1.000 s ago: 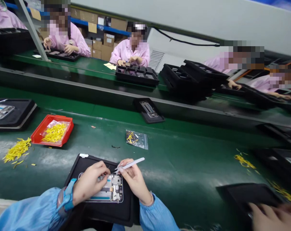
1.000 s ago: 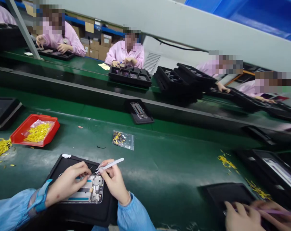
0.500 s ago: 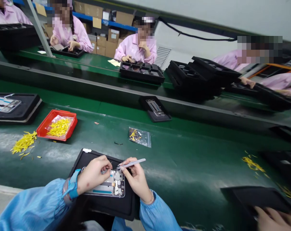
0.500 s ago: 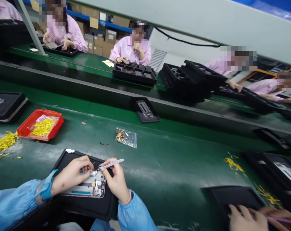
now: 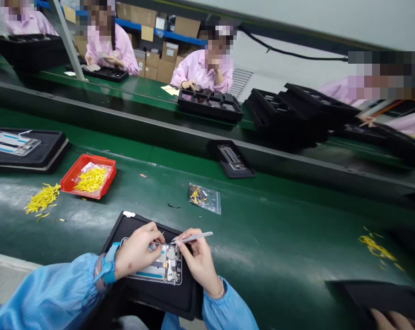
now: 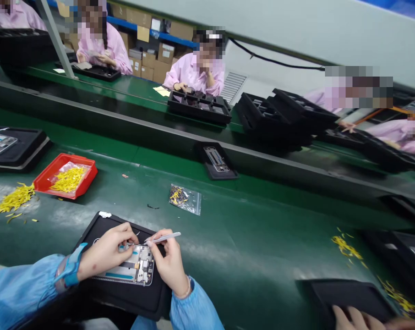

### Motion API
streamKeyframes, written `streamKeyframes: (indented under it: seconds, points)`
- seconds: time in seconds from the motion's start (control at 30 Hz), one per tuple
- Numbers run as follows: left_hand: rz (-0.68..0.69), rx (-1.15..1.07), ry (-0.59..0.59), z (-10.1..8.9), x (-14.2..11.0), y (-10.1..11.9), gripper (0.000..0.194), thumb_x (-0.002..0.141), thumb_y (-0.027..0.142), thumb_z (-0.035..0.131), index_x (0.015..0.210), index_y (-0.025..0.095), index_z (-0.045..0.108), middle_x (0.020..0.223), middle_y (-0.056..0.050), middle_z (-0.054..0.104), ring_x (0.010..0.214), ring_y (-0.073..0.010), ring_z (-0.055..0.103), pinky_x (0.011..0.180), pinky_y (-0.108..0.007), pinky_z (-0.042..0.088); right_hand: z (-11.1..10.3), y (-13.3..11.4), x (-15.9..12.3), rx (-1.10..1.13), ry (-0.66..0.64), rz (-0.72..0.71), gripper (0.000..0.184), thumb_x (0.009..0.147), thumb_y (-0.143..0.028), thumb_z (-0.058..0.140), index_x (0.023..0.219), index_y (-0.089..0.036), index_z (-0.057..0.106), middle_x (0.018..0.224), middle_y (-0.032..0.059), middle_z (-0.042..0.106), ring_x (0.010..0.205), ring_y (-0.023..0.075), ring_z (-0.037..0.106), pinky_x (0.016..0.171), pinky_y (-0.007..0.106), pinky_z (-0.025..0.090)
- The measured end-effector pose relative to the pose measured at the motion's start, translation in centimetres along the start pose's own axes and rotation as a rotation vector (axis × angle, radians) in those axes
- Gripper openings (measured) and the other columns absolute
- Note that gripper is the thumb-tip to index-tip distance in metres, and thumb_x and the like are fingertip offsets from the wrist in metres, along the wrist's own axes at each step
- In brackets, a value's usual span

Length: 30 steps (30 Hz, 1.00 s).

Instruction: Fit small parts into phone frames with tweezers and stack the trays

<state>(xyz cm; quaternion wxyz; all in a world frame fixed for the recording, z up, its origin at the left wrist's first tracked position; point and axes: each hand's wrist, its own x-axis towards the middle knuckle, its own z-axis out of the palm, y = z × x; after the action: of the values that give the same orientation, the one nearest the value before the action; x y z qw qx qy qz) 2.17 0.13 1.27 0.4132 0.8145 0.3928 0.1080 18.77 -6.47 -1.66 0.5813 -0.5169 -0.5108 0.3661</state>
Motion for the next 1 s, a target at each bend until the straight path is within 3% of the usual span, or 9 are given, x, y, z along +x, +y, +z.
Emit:
streamKeyframes:
  seconds: [0.37, 0.53, 0.7, 0.83, 1.0]
  points:
    - [0.023, -0.017, 0.049, 0.9, -0.6, -0.5, 0.020, 0.075, 0.008, 0.050, 0.081, 0.019, 0.065, 0.083, -0.002, 0.054, 0.078, -0.0148, 0.057, 0.072, -0.022, 0.046, -0.3, -0.1, -0.6, -0.142, -0.043, -0.118, 0.005, 0.089, -0.019, 0.055, 0.087, -0.022, 0.054, 0.076, 0.0018, 0.061, 0.070, 0.0174, 0.064, 0.063, 0.028, 0.051]
    - [0.197, 0.100, 0.131, 1.3, -0.9, -1.1, 0.023, 0.078, 0.007, 0.047, 0.083, 0.020, 0.065, 0.081, -0.001, 0.053, 0.073, -0.0123, 0.055, 0.065, -0.019, 0.045, -0.2, -0.4, -0.7, -0.194, -0.093, -0.183, 0.011, 0.088, -0.012, 0.052, 0.088, -0.022, 0.054, 0.075, 0.0031, 0.061, 0.069, 0.0180, 0.062, 0.061, 0.028, 0.049]
    - [0.417, 0.391, 0.265, 1.5, -1.4, -1.4, 0.022, 0.082, 0.006, 0.045, 0.078, 0.020, 0.061, 0.076, 0.000, 0.054, 0.066, -0.0132, 0.050, 0.058, -0.021, 0.039, -0.2, -0.1, -0.9, -0.211, -0.100, -0.171, 0.014, 0.088, -0.010, 0.050, 0.089, -0.024, 0.052, 0.076, 0.0026, 0.059, 0.070, 0.0176, 0.060, 0.061, 0.028, 0.048]
    - [0.458, 0.430, 0.319, 1.3, -1.5, -1.4, 0.021, 0.084, 0.006, 0.045, 0.078, 0.020, 0.060, 0.078, -0.001, 0.056, 0.066, -0.0137, 0.050, 0.058, -0.023, 0.038, -0.2, 0.0, -0.9, -0.214, -0.104, -0.162, 0.015, 0.088, -0.009, 0.050, 0.089, -0.024, 0.051, 0.077, 0.0024, 0.058, 0.071, 0.0173, 0.059, 0.062, 0.027, 0.047]
    - [0.507, 0.524, 0.286, 1.4, -1.8, -1.6, 0.016, 0.088, 0.009, 0.048, 0.087, 0.019, 0.060, 0.085, -0.002, 0.059, 0.069, -0.0140, 0.053, 0.061, -0.024, 0.041, -0.2, -0.4, -0.8, -0.204, -0.113, -0.189, 0.017, 0.086, -0.007, 0.051, 0.089, -0.024, 0.051, 0.076, 0.0019, 0.058, 0.069, 0.0171, 0.059, 0.061, 0.027, 0.047]
